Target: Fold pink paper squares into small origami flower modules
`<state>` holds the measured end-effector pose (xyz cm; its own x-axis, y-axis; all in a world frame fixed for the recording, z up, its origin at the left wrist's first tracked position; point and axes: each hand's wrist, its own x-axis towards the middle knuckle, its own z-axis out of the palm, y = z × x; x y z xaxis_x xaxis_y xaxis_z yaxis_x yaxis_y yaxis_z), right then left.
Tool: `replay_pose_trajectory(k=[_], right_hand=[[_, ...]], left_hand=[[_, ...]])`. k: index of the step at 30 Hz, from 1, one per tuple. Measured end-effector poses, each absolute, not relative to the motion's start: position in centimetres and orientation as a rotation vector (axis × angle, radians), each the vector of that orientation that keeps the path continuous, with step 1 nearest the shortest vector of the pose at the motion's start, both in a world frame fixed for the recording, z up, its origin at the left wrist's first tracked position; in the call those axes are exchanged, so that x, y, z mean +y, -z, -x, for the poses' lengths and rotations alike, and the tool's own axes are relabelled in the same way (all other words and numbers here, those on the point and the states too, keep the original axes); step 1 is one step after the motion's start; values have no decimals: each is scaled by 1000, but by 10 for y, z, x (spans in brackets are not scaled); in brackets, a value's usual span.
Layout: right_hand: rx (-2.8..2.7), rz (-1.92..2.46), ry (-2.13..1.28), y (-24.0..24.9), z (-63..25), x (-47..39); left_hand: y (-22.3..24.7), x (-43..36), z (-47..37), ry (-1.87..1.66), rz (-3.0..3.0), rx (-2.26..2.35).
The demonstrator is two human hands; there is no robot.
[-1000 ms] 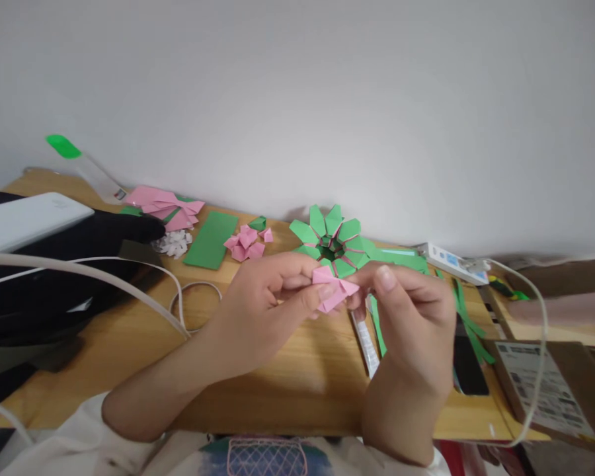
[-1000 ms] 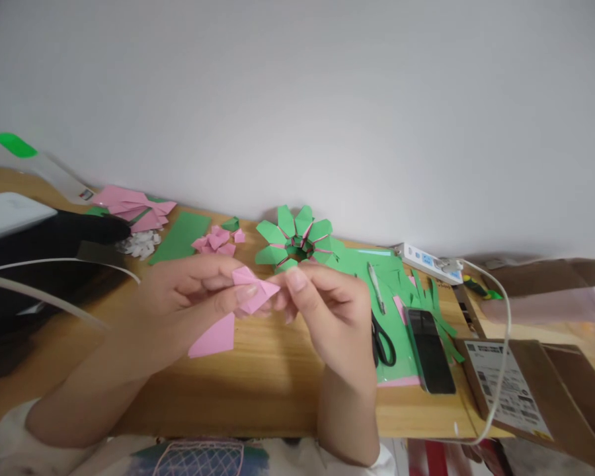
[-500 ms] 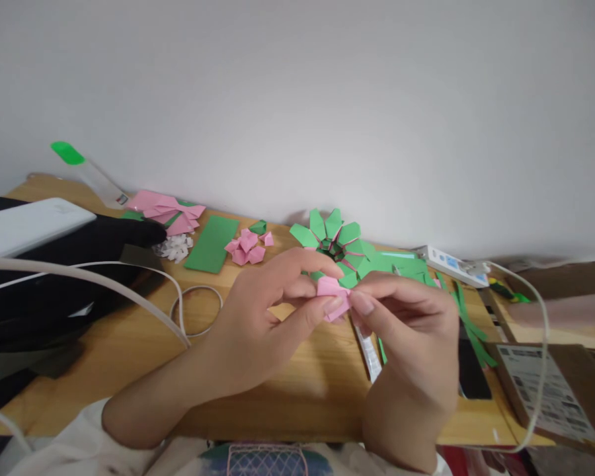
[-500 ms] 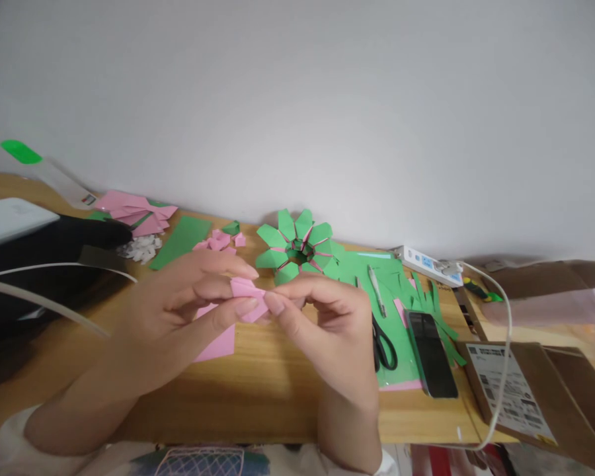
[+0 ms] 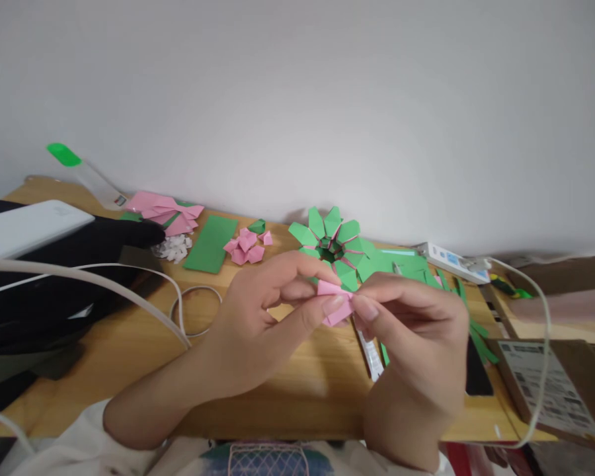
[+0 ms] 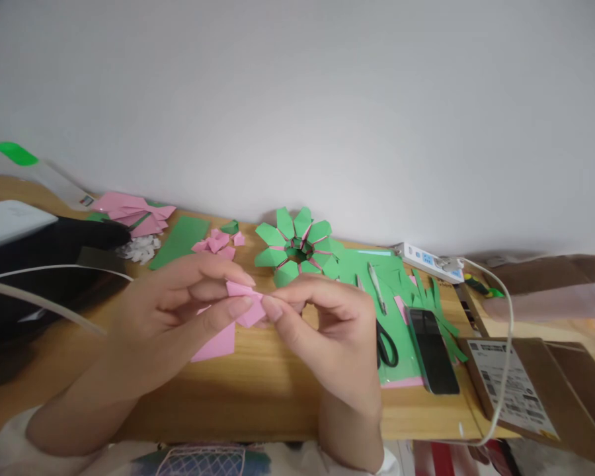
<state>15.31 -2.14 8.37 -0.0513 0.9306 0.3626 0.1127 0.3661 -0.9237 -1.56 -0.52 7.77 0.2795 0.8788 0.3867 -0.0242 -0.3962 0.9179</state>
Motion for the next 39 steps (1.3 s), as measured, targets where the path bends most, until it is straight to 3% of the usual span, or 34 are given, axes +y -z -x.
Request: replay_pose_trajectory(k=[39], right_hand=[[-1538,1014,-786,-83,-155,-24]], left_hand=[[-83,-1,11,-1189,-1334,814]])
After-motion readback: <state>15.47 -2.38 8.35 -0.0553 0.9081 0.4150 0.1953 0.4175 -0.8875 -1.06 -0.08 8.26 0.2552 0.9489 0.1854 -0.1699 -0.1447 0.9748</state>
